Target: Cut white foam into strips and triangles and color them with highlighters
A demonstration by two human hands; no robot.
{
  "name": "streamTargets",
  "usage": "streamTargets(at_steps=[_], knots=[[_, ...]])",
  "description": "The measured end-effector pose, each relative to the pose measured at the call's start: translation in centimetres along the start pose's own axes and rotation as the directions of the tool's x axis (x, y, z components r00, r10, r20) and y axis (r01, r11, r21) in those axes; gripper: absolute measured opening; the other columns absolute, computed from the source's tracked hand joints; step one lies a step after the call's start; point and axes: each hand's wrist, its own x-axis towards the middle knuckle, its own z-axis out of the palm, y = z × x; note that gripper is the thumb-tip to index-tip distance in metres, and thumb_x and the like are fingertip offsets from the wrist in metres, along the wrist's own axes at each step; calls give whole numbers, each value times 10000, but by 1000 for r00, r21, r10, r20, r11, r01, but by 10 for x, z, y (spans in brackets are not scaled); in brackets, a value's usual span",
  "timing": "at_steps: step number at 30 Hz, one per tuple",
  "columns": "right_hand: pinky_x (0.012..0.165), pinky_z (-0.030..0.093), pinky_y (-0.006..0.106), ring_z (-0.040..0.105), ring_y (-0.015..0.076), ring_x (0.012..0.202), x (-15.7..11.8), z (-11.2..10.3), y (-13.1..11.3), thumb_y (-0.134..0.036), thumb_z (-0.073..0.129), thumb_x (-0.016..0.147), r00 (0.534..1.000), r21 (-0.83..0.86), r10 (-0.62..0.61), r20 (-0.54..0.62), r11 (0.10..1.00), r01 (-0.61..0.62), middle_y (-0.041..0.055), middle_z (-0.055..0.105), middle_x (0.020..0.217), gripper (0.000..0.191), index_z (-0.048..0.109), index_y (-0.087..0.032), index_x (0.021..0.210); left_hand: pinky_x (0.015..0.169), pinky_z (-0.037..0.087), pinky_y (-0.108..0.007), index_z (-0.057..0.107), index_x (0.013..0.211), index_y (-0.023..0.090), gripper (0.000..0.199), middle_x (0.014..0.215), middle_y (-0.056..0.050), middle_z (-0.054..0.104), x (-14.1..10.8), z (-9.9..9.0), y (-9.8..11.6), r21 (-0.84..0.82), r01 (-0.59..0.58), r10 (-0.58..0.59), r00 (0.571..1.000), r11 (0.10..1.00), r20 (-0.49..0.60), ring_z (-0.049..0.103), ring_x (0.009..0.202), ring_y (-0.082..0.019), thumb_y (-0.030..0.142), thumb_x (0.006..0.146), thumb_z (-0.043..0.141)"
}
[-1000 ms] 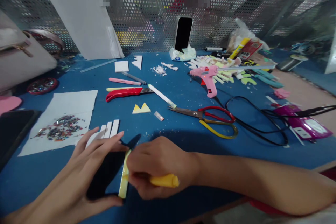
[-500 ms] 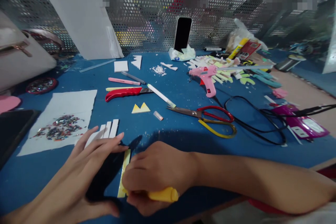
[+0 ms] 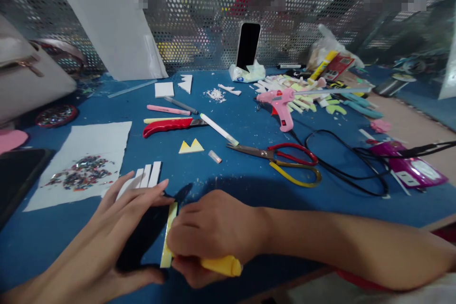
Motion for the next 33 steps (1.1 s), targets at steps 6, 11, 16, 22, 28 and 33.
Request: streamTargets(at_steps=[6, 11, 16, 22, 28, 33], knots=[[508, 370, 261, 560, 114, 584, -1, 1, -3, -258, 540, 862, 998, 55, -63, 6, 997, 63, -37, 632, 719, 68, 495, -215, 836, 1236, 72, -553, 133, 1590, 229, 1194, 1296, -77, 643, 0, 1, -1, 7, -20, 21, 1000, 1000, -12, 567, 1245, -325, 555, 712, 873], [549, 399, 240, 521, 114, 579, 1, 2, 1, -179, 476, 882, 995, 90, 46, -85, 995, -39, -41, 595, 681, 50, 480, -210, 843, 1251, 9, -468, 132, 1587, 224, 1250, 1301, -45, 634, 1, 0, 0, 15, -19, 19, 1000, 1000, -15, 561, 1262, -305, 528, 661, 914], [518, 350, 262, 488, 125, 584, 2, 1, -1, -176, 480, 878, 996, 2, 89, -27, 996, -89, -39, 553, 656, 86, 484, -203, 796, 1246, 4, -463, 119, 1586, 225, 1262, 1306, -54, 633, 1, -1, 2, 8, -4, 4, 1000, 1000, -3, 552, 1270, -304, 490, 653, 927], [506, 350, 274, 527, 123, 606, 1, 2, -1, -283, 487, 927, 1000, 62, -22, 16, 998, 21, -38, 602, 699, 146, 536, -193, 823, 1241, 71, -532, 125, 1585, 213, 1214, 1337, -89, 620, 1, 0, 0, 2, -26, 26, 1000, 1000, 3, 556, 1263, -323, 524, 695, 891], [565, 410, 245, 554, 113, 615, -2, 4, 2, -267, 506, 932, 1000, 159, -7, -15, 987, 9, -43, 617, 709, 108, 530, -193, 856, 1244, 37, -478, 143, 1579, 208, 1257, 1311, -66, 620, 1, -1, 2, 7, -16, 16, 1000, 1000, -8, 532, 1284, -309, 454, 644, 946], [528, 370, 257, 524, 119, 575, -1, 4, 1, -239, 492, 897, 999, 138, 29, -41, 990, -23, -47, 587, 658, 93, 516, -198, 818, 1233, 33, -479, 115, 1587, 210, 1270, 1315, -72, 621, 1, -1, 2, 16, -21, 21, 1000, 1000, -6, 507, 1303, -314, 485, 657, 934]])
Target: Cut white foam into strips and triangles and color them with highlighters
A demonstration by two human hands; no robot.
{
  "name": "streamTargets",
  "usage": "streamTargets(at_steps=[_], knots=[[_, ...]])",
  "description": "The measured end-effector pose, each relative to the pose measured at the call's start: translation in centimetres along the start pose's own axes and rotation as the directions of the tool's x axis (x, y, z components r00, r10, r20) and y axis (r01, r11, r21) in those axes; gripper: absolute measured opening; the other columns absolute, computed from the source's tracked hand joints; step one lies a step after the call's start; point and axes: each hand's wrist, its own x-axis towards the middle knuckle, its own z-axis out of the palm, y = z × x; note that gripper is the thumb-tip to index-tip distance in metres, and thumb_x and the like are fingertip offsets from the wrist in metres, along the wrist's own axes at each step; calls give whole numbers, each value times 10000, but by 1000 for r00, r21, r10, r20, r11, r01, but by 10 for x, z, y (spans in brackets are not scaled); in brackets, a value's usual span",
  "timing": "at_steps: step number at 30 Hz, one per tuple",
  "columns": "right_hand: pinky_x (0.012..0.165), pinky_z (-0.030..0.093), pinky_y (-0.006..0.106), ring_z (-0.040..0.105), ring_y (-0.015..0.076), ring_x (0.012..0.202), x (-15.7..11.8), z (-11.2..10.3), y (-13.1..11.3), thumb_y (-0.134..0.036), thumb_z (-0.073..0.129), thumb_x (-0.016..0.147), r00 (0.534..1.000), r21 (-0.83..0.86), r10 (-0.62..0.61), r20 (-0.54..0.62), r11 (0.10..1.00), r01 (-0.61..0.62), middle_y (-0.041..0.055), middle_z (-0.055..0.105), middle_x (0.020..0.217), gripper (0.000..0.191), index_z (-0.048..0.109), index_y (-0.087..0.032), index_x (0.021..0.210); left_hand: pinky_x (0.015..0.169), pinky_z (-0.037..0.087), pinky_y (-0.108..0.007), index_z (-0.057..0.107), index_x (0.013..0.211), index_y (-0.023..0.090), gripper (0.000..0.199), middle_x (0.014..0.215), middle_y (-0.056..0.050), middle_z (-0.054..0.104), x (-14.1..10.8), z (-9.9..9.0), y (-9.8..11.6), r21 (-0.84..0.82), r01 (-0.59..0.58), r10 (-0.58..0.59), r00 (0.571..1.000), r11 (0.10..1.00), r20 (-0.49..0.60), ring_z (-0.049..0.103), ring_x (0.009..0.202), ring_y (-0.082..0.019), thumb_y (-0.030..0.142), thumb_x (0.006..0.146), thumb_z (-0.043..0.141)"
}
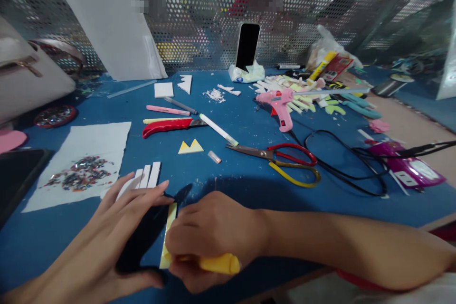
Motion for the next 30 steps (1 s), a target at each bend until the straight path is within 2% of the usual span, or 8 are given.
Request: streamTargets(at_steps=[5, 7, 10, 14, 18, 22, 27, 30], knots=[[553, 392, 259, 552, 114, 625, 0, -2, -1, -274, 531, 958, 995, 46, -56, 79, 998, 52, -47, 621, 706, 131, 545, -192, 857, 1239, 13, -455, 121, 1583, 204, 1258, 1296, -63, 626, 1, 0, 0, -5, -4, 4, 1000, 1000, 1, 532, 1268, -285, 437, 660, 944], [581, 411, 245, 551, 108, 634, 0, -2, 0, -262, 537, 960, 997, 99, -45, 66, 994, 39, -50, 628, 712, 119, 544, -192, 863, 1238, 9, -449, 111, 1585, 204, 1282, 1295, -62, 627, 1, 0, -1, -14, -6, 6, 1000, 1000, -1, 531, 1269, -284, 453, 649, 951], [591, 414, 232, 538, 108, 625, 0, -5, 1, -206, 538, 914, 998, 142, 65, -10, 988, -63, -42, 623, 710, 58, 534, -195, 857, 1235, 3, -449, 98, 1593, 206, 1274, 1301, -61, 629, 0, 0, -1, -22, 0, 0, 1000, 1000, 1, 525, 1275, -288, 472, 672, 936], [566, 385, 234, 494, 117, 602, 4, -9, 1, -178, 508, 895, 962, 138, 265, -65, 957, -254, -22, 566, 687, 91, 511, -196, 806, 1233, 7, -467, 92, 1600, 207, 1201, 1311, -62, 629, 0, 0, -1, -18, 7, -7, 1000, 1000, 3, 521, 1277, -293, 499, 743, 881], [562, 367, 248, 472, 123, 606, 7, -12, -1, -196, 489, 932, 943, 67, 331, -46, 943, -328, -20, 522, 684, 139, 488, -195, 793, 1234, 6, -465, 90, 1601, 204, 1188, 1324, -60, 623, 0, 0, 0, -22, 15, -15, 1000, 1000, 9, 522, 1273, -288, 471, 753, 878], [563, 365, 256, 483, 126, 602, 4, -10, -1, -179, 493, 901, 952, 61, 305, 16, 950, -305, -27, 542, 680, 115, 475, -204, 790, 1240, -1, -444, 108, 1596, 203, 1202, 1325, -49, 622, 0, 0, 0, -26, 15, -15, 1000, 1000, 5, 524, 1274, -277, 449, 729, 903], [582, 387, 244, 515, 123, 633, 0, -7, 0, -208, 524, 894, 986, 159, 144, 85, 975, -156, -45, 570, 680, 98, 483, -216, 805, 1239, 9, -442, 106, 1594, 221, 1205, 1330, -44, 624, 0, 0, 0, -37, 16, -16, 1000, 999, 0, 512, 1298, -279, 392, 719, 917], [587, 391, 239, 509, 121, 637, 3, -9, 0, -200, 517, 911, 977, 146, 210, 38, 966, -214, -35, 578, 702, 76, 501, -208, 837, 1237, 9, -448, 108, 1596, 210, 1173, 1330, -51, 624, 0, 0, 0, -33, 12, -12, 1000, 999, 5, 507, 1302, -279, 416, 749, 894]])
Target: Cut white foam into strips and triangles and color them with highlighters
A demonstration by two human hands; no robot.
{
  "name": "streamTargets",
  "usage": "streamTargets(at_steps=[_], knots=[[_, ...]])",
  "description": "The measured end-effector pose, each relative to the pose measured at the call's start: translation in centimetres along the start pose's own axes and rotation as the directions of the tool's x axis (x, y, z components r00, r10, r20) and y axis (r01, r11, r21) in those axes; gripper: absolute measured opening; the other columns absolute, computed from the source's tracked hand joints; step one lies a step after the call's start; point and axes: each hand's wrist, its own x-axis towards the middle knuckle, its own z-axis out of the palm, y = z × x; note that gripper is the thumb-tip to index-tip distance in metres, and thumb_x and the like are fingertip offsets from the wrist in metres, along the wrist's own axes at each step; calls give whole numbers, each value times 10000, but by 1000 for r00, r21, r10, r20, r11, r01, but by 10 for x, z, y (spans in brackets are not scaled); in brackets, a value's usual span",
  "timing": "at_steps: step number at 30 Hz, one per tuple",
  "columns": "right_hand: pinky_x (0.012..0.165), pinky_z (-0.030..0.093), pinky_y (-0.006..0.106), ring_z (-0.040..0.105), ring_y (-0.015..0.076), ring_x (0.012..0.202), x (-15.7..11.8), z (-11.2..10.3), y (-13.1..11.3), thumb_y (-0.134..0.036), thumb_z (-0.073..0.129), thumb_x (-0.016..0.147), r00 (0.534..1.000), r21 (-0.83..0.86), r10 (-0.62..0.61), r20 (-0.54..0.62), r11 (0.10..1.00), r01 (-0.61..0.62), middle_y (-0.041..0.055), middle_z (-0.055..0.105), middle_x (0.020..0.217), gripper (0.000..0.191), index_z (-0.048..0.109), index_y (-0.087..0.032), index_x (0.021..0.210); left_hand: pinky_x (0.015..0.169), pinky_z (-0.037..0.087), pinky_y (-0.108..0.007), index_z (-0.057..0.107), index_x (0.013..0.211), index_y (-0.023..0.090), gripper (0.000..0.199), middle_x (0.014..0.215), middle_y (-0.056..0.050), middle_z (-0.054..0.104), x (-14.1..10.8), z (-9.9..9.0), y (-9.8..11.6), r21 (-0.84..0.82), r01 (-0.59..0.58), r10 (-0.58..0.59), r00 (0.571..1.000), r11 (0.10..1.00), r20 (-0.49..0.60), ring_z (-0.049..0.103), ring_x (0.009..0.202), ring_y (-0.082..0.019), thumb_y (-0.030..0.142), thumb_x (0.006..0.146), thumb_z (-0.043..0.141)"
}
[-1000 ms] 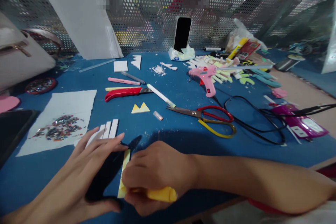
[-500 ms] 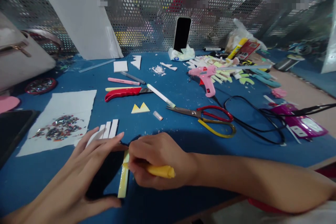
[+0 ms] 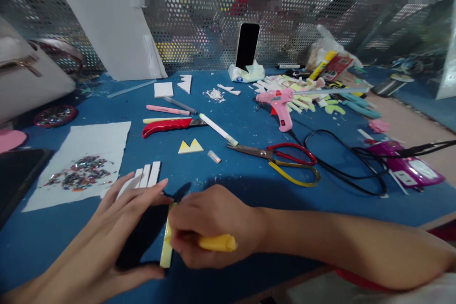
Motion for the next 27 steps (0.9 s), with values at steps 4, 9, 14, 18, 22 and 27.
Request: streamTargets(at_steps=[4, 9, 14, 18, 22, 27], knots=[[597, 395, 245, 508, 126, 642, 3, -3, -1, -209, 485, 950, 991, -21, 124, -47, 992, -125, -11, 573, 724, 110, 508, -192, 843, 1240, 6, -431, 107, 1596, 198, 1198, 1315, -43, 630, 1, 0, 0, 11, -1, 1, 1000, 1000, -3, 523, 1278, -266, 419, 731, 906], [594, 382, 237, 521, 120, 635, 1, -1, 1, -236, 541, 918, 998, 49, 50, 36, 997, -52, -32, 595, 695, 99, 518, -201, 829, 1243, 19, -444, 108, 1592, 223, 1241, 1348, -43, 614, 0, 0, 1, 11, 14, -14, 1000, 1000, -11, 500, 1318, -279, 376, 682, 938], [605, 380, 235, 498, 117, 642, 4, -6, -1, -234, 497, 962, 984, 51, 170, -57, 985, -167, -14, 575, 748, 108, 497, -194, 861, 1233, 88, -572, 84, 1600, 255, 1183, 1328, -61, 629, 0, 1, 1, -15, 42, -42, 999, 999, 1, 530, 1296, -322, 398, 743, 887], [612, 365, 247, 498, 124, 663, 6, -8, -2, -236, 499, 968, 980, -17, 191, -55, 981, -192, -14, 565, 765, 102, 488, -196, 874, 1233, 101, -602, 69, 1604, 263, 1215, 1357, -76, 615, 0, 1, 1, -17, 49, -49, 999, 999, 4, 525, 1305, -342, 390, 724, 898], [615, 366, 258, 493, 133, 662, 5, -6, -2, -218, 481, 954, 980, -49, 194, -39, 979, -196, -12, 561, 742, 110, 483, -196, 846, 1234, 114, -595, 80, 1604, 249, 1190, 1355, -77, 614, 0, 1, 1, -11, 37, -37, 999, 999, -5, 524, 1307, -340, 377, 738, 885], [603, 376, 251, 498, 132, 635, 3, -3, 0, -246, 488, 939, 996, 69, 65, 54, 995, -69, -21, 563, 682, 140, 495, -201, 806, 1237, 75, -571, 76, 1602, 248, 1210, 1329, -69, 621, -1, 1, 1, -43, 42, -41, 999, 998, 9, 523, 1293, -318, 365, 727, 903]])
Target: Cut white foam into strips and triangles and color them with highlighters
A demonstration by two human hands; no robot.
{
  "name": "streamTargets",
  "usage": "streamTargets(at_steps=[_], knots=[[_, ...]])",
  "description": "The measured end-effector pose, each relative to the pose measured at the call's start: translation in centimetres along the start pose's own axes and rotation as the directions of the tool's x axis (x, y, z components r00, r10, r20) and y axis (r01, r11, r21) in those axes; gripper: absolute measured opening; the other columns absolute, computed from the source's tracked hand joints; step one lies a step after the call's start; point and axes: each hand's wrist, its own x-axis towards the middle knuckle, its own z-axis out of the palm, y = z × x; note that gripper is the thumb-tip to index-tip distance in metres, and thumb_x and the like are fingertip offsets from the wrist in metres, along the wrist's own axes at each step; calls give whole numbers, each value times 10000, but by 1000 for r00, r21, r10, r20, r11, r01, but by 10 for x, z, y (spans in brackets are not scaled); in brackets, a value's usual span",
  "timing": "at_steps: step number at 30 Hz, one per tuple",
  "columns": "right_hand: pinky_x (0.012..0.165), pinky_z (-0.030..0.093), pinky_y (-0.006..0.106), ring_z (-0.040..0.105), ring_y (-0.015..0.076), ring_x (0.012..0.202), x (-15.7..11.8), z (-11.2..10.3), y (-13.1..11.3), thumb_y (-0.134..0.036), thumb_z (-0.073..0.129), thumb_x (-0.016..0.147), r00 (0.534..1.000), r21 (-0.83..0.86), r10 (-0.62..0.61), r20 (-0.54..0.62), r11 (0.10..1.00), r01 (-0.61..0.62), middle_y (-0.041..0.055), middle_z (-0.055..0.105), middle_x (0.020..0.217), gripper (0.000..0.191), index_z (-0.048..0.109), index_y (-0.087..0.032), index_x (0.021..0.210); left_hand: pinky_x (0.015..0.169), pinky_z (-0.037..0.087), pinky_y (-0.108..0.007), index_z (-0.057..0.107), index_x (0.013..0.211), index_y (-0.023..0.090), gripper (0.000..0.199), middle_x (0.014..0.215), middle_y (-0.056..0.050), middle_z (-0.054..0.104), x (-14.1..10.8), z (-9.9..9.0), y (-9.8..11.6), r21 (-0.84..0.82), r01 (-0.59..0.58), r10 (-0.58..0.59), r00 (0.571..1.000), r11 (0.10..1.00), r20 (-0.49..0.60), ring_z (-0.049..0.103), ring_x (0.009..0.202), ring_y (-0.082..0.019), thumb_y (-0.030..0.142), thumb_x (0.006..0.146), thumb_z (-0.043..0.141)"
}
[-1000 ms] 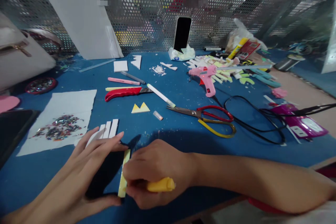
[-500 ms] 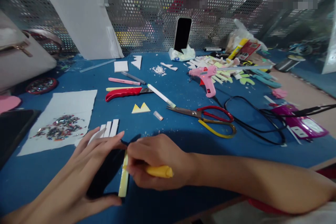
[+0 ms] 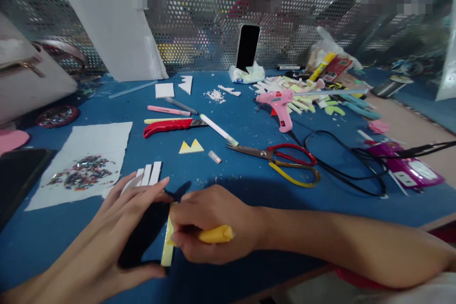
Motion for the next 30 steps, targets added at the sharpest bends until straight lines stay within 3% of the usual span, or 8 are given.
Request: streamTargets(at_steps=[5, 7, 12, 16, 20, 24, 28, 30], knots=[[616, 355, 257, 483, 130, 658, 1, -2, 0, -214, 483, 963, 987, -77, 92, -133, 992, -103, -7, 557, 733, 126, 486, -192, 839, 1238, 72, -577, 62, 1605, 257, 1216, 1377, -71, 601, 0, 0, 1, 15, 10, -10, 1000, 1000, -2, 492, 1336, -327, 352, 731, 902], [615, 353, 255, 477, 126, 648, 1, -2, 0, -208, 486, 957, 987, -82, 114, -114, 989, -124, -13, 552, 720, 128, 481, -192, 831, 1234, 90, -594, 62, 1606, 262, 1199, 1370, -74, 607, 0, 0, 1, 12, 10, -10, 1000, 1000, -2, 503, 1328, -333, 365, 745, 891], [620, 405, 229, 523, 118, 644, 0, 0, 2, -224, 519, 916, 998, 84, -42, 47, 996, 38, -24, 593, 695, 112, 504, -198, 808, 1230, 86, -614, 66, 1600, 272, 1213, 1345, -70, 615, 0, 0, 0, -16, 15, -15, 1000, 1000, 13, 520, 1306, -329, 351, 725, 902], [616, 405, 257, 518, 133, 641, 0, 0, 2, -206, 479, 929, 998, -19, 35, -48, 999, -36, -5, 599, 711, 123, 505, -195, 809, 1228, 108, -618, 85, 1600, 271, 1190, 1319, -62, 631, 0, 0, 0, -4, 17, -17, 1000, 1000, 2, 543, 1283, -329, 355, 730, 892], [624, 419, 243, 541, 127, 664, -3, 2, 3, -242, 531, 918, 994, 31, -85, 66, 996, 83, -29, 621, 704, 112, 521, -204, 813, 1226, 118, -620, 83, 1600, 265, 1189, 1308, -71, 633, 0, 0, -1, -8, -5, 5, 1000, 1000, -7, 558, 1263, -327, 350, 730, 890], [605, 408, 250, 548, 131, 661, -5, 5, 4, -232, 530, 919, 996, -16, -83, 25, 996, 84, -28, 627, 710, 94, 539, -205, 830, 1227, 105, -615, 80, 1599, 262, 1203, 1324, -79, 622, 0, 0, 0, -9, 8, -8, 1000, 1000, 1, 538, 1283, -329, 339, 722, 900], [604, 418, 245, 535, 130, 640, -4, 5, 4, -272, 526, 944, 984, 10, -169, 60, 986, 169, -33, 618, 679, 150, 529, -211, 806, 1239, 90, -585, 94, 1594, 262, 1174, 1343, -68, 610, 0, 0, 1, -1, 21, -21, 1000, 1000, 6, 508, 1323, -318, 330, 734, 891], [605, 421, 247, 541, 133, 647, -3, 5, 3, -262, 512, 943, 988, 6, -141, 57, 990, 141, -25, 626, 691, 146, 528, -212, 808, 1235, 102, -595, 96, 1594, 264, 1171, 1342, -67, 612, 0, 0, 0, 2, 23, -23, 1000, 1000, 7, 508, 1324, -324, 326, 734, 888]])
